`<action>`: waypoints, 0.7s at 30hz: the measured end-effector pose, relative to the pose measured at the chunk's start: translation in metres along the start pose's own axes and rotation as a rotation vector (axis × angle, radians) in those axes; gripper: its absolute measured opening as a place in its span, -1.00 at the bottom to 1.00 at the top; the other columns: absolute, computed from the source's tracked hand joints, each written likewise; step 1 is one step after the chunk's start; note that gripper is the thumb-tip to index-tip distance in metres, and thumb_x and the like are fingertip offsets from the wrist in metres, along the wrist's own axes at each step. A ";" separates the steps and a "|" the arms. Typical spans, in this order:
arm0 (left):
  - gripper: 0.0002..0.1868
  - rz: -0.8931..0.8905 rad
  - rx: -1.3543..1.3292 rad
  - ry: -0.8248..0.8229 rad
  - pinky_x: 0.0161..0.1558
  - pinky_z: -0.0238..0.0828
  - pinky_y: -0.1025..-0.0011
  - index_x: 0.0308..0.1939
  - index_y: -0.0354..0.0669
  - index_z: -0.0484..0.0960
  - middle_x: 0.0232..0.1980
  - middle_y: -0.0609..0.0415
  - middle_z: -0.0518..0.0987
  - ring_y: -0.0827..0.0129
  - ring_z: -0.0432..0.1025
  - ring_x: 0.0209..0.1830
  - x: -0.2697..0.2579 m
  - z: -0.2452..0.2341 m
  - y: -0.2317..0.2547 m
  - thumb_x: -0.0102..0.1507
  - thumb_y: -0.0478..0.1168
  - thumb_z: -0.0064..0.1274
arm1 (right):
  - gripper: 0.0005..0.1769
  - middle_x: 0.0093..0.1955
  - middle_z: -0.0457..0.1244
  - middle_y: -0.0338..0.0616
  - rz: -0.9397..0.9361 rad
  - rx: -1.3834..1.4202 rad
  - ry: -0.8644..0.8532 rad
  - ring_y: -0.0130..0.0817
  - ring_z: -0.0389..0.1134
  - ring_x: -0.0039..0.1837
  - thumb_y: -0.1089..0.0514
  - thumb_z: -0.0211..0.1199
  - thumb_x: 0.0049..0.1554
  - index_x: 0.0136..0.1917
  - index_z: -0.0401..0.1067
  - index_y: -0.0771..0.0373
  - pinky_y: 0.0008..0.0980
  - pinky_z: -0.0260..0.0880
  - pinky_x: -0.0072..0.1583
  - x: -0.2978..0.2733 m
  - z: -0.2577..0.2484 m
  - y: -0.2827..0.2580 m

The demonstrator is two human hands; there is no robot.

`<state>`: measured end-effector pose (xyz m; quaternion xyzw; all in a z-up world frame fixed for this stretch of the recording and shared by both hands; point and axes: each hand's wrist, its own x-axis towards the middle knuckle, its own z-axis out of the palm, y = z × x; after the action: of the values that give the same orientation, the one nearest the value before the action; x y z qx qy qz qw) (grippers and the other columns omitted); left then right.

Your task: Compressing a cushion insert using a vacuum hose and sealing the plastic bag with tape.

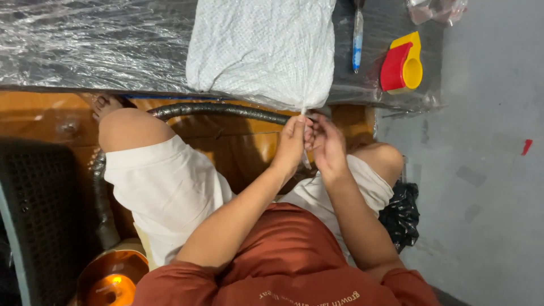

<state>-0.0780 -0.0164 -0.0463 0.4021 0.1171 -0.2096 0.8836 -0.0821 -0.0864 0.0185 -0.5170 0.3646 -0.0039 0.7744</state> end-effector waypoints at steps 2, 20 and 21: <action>-0.64 -0.045 -0.042 0.036 -0.63 0.22 0.63 -0.11 -0.21 0.51 -0.51 0.19 0.27 0.57 0.25 -0.67 -0.004 0.002 0.000 0.52 -0.03 -0.27 | -0.73 -0.41 0.22 -0.30 -0.003 -0.051 0.008 -0.45 0.33 -0.36 -0.01 0.11 0.30 -0.18 0.37 0.14 -0.58 0.15 -0.31 0.009 -0.010 0.004; -0.73 -0.087 -0.236 0.070 -0.73 0.07 0.66 0.14 -0.05 0.45 -0.56 0.19 0.19 0.54 0.18 -0.74 -0.001 0.004 -0.006 0.52 -0.02 -0.23 | -0.66 -0.12 0.41 -0.13 -0.099 -1.027 -0.041 -0.16 0.45 0.00 -0.16 0.18 0.23 0.07 0.57 0.06 -0.23 0.39 0.00 0.084 -0.060 0.045; -0.73 -0.054 -0.171 0.087 -0.73 0.07 0.64 0.15 -0.03 0.44 -0.56 0.19 0.22 0.53 0.20 -0.74 0.001 0.003 -0.011 0.53 0.00 -0.25 | -0.64 -0.10 0.42 -0.12 -0.105 -1.083 -0.044 -0.14 0.46 0.02 -0.17 0.18 0.23 0.09 0.59 0.06 -0.21 0.41 0.02 0.087 -0.064 0.045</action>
<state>-0.0821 -0.0252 -0.0521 0.3306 0.1837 -0.2049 0.9028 -0.0711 -0.1495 -0.0794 -0.8594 0.2719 0.1567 0.4037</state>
